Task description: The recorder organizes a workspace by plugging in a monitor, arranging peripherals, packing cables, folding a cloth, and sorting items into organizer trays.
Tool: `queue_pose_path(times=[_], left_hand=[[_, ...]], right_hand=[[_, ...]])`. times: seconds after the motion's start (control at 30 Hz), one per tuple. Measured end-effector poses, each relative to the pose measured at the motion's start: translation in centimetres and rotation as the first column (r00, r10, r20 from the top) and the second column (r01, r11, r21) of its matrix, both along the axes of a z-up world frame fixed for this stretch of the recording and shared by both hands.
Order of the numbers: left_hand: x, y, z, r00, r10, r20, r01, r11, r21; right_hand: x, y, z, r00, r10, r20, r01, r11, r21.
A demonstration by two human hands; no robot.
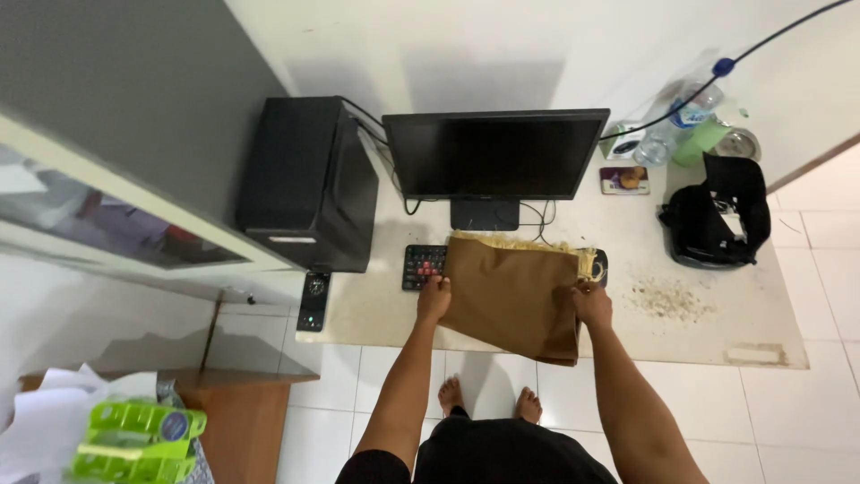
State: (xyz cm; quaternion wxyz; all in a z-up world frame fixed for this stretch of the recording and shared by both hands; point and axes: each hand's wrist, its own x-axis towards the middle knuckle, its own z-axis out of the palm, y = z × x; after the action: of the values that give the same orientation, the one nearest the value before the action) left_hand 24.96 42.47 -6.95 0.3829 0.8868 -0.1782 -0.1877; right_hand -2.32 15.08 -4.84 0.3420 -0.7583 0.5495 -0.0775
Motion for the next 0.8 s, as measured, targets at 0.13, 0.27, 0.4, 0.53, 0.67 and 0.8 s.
queue_pose_path(times=[0.13, 0.27, 0.4, 0.53, 0.67, 0.8], left_hand=[[0.7, -1.2, -0.7, 1.0, 0.019, -0.004, -0.019, 1.0, -0.021], [1.7, -1.4, -0.9, 1.0, -0.012, -0.014, 0.012, 0.999, 0.03], [2.3, -2.1, -0.8, 0.997, -0.074, -0.026, 0.076, 0.993, 0.089], [1.4, -2.7, 0.2, 0.994, -0.099, 0.055, 0.091, 0.988, 0.125], [0.3, -3.1, 1.2, 0.985, -0.137, 0.101, 0.118, 0.979, 0.168], [2.0, -3.9, -1.9, 0.986, -0.166, -0.027, 0.168, 0.974, 0.153]], right_hand=[[0.4, 1.0, 0.3, 0.997, -0.016, -0.072, 0.021, 0.998, 0.063], [1.2, 1.4, 0.8, 0.999, 0.009, -0.03, -0.006, 0.995, 0.104], [0.5, 2.2, 1.3, 0.952, -0.073, 0.296, 0.043, 0.993, 0.107], [-0.6, 3.8, 3.5, 0.892, -0.244, 0.381, 0.222, 0.97, 0.1], [-2.7, 2.5, -0.8, 0.968, -0.236, -0.081, 0.246, 0.959, 0.142], [-3.6, 2.5, -1.6, 0.977, -0.152, -0.151, 0.182, 0.961, 0.209]])
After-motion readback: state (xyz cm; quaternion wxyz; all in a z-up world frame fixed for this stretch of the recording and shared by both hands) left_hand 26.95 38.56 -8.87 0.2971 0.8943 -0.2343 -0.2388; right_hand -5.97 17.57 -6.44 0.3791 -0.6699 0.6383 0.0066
